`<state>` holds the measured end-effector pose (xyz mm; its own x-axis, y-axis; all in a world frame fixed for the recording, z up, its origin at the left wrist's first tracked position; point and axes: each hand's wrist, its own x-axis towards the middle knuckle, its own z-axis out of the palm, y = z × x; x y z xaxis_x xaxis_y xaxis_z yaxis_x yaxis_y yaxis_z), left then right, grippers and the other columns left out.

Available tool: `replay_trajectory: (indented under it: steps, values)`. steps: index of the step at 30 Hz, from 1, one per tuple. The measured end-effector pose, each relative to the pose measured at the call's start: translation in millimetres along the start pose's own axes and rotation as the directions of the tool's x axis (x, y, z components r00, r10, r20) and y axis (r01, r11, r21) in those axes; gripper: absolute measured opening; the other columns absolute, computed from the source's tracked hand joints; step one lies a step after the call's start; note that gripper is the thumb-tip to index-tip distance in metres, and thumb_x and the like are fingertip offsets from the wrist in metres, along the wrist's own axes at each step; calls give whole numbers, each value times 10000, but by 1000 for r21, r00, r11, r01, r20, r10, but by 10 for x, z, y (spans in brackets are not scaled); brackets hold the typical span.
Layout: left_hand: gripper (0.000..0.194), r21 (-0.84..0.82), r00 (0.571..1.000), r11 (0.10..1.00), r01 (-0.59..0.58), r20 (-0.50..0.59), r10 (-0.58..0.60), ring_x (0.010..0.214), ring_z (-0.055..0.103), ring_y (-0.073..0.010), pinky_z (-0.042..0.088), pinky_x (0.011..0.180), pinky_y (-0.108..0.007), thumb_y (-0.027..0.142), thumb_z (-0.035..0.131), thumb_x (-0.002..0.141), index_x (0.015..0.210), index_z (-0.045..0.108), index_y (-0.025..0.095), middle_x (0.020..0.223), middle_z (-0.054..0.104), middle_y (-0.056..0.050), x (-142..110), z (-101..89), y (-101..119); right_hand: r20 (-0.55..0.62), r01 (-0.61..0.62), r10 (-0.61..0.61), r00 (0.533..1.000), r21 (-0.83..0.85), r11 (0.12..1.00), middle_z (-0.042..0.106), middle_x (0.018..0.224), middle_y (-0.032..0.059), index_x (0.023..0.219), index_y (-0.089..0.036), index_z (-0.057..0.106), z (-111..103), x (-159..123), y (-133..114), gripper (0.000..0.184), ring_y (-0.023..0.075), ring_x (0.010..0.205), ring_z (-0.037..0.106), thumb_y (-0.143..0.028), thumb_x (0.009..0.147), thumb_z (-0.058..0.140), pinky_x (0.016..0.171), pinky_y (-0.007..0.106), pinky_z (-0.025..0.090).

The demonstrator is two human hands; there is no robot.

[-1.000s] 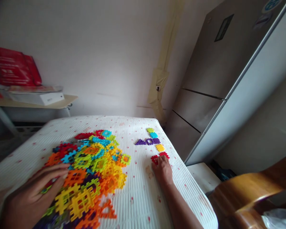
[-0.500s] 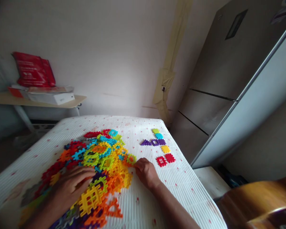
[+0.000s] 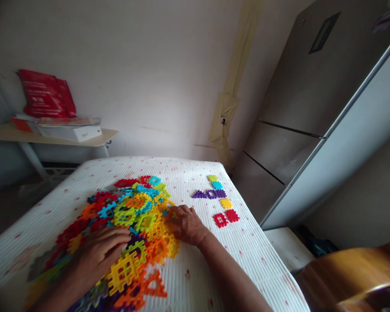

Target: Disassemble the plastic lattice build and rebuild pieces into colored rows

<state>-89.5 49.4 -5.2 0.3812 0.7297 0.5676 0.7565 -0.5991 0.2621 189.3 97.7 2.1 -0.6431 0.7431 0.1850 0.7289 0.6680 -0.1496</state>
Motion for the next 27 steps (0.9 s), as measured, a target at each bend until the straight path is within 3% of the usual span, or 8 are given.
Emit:
replay_trajectory:
  steps: [4, 10, 16, 24, 27]
  values:
    - [179, -8, 1000, 1000, 3, -9, -3, 837, 653, -164, 495, 769, -264, 242, 507, 785, 796, 686, 257, 859, 721, -4, -22, 13, 4, 33, 34, -35, 999, 11, 999, 452, 1337, 38, 1128, -333, 613, 21, 43, 62, 359, 245, 1114, 428, -344, 771, 644, 868, 397, 406]
    - [175, -18, 1000, 1000, 20, -16, -21, 840, 650, -161, 491, 776, -260, 256, 511, 787, 790, 686, 257, 861, 721, -4, -25, 12, 10, -44, 81, -82, 996, -20, 996, 497, 1301, 49, 1127, -280, 612, 117, 14, 89, 309, 230, 1107, 442, -353, 828, 582, 875, 366, 396]
    - [177, -26, 999, 999, 31, -31, -32, 824, 651, -163, 487, 776, -265, 260, 509, 785, 779, 686, 259, 847, 720, 0, -7, -9, 54, -72, 81, -84, 994, -45, 996, 482, 1318, 34, 1114, -299, 604, 183, 38, 104, 342, 232, 1115, 444, -410, 790, 623, 850, 365, 400]
    - [165, -14, 1000, 1000, -2, -9, 1, 836, 649, -163, 489, 775, -272, 245, 513, 788, 793, 678, 254, 865, 719, -3, -19, 2, 7, -232, 136, -149, 961, -70, 988, 571, 1199, 51, 1041, -265, 641, 213, 27, 118, 228, 205, 1041, 487, -369, 882, 514, 835, 345, 398]
    - [169, -13, 1000, 1000, 3, -2, -3, 841, 649, -162, 490, 777, -272, 248, 509, 794, 799, 678, 255, 872, 719, -3, -23, -1, 9, -317, 150, -142, 938, -1, 989, 599, 1145, 75, 1032, -243, 641, 177, 42, 80, 238, 195, 1017, 507, -349, 908, 467, 848, 346, 410]
